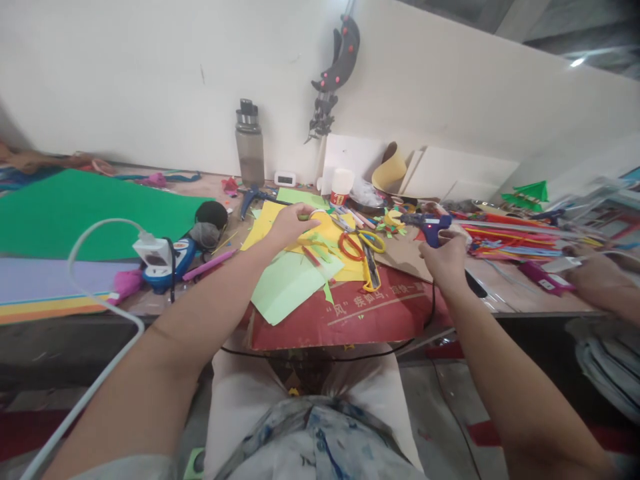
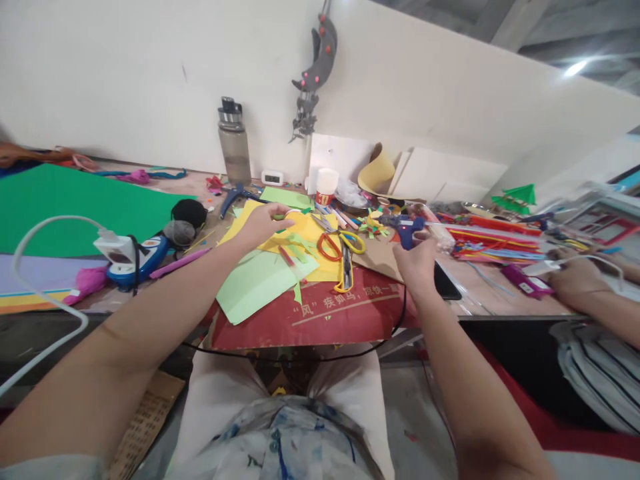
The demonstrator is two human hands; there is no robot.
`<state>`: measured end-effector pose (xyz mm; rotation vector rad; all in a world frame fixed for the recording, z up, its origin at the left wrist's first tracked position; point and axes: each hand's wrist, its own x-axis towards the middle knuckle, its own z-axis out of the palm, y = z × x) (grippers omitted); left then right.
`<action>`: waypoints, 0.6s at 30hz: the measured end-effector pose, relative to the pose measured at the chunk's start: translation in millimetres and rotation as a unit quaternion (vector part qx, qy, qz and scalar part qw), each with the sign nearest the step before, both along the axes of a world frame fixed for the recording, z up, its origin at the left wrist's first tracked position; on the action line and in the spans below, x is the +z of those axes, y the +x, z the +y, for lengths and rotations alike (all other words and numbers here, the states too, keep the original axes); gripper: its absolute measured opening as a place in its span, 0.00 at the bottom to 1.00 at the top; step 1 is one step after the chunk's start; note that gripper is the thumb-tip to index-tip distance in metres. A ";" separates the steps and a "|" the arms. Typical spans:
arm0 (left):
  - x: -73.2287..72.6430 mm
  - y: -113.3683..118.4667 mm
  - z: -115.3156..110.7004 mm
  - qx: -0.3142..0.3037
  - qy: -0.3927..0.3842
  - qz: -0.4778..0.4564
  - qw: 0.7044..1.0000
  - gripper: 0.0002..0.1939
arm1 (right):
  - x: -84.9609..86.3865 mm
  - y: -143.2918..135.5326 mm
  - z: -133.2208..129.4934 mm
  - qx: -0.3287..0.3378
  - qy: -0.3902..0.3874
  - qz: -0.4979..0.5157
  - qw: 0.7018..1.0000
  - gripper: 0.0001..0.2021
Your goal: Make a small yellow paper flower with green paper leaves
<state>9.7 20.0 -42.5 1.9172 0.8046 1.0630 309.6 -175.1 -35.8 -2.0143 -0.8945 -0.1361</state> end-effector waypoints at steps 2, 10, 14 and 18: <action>1.6 -0.6 0.5 -0.001 0.000 -0.013 1.000 0.18 | 7.2 -7.2 4.1 0.001 0.033 0.071 0.997 0.10; 12.5 -10.7 5.6 0.095 0.188 0.014 0.977 0.11 | 36.1 -56.4 39.8 0.191 0.198 0.070 0.959 0.13; 13.9 -17.6 6.4 0.118 0.306 0.053 0.943 0.09 | 48.8 -88.8 58.3 0.319 0.207 0.071 0.922 0.11; 15.1 -23.2 3.5 0.139 0.384 0.103 0.907 0.07 | 35.8 -99.6 65.7 0.367 0.160 0.049 0.915 0.12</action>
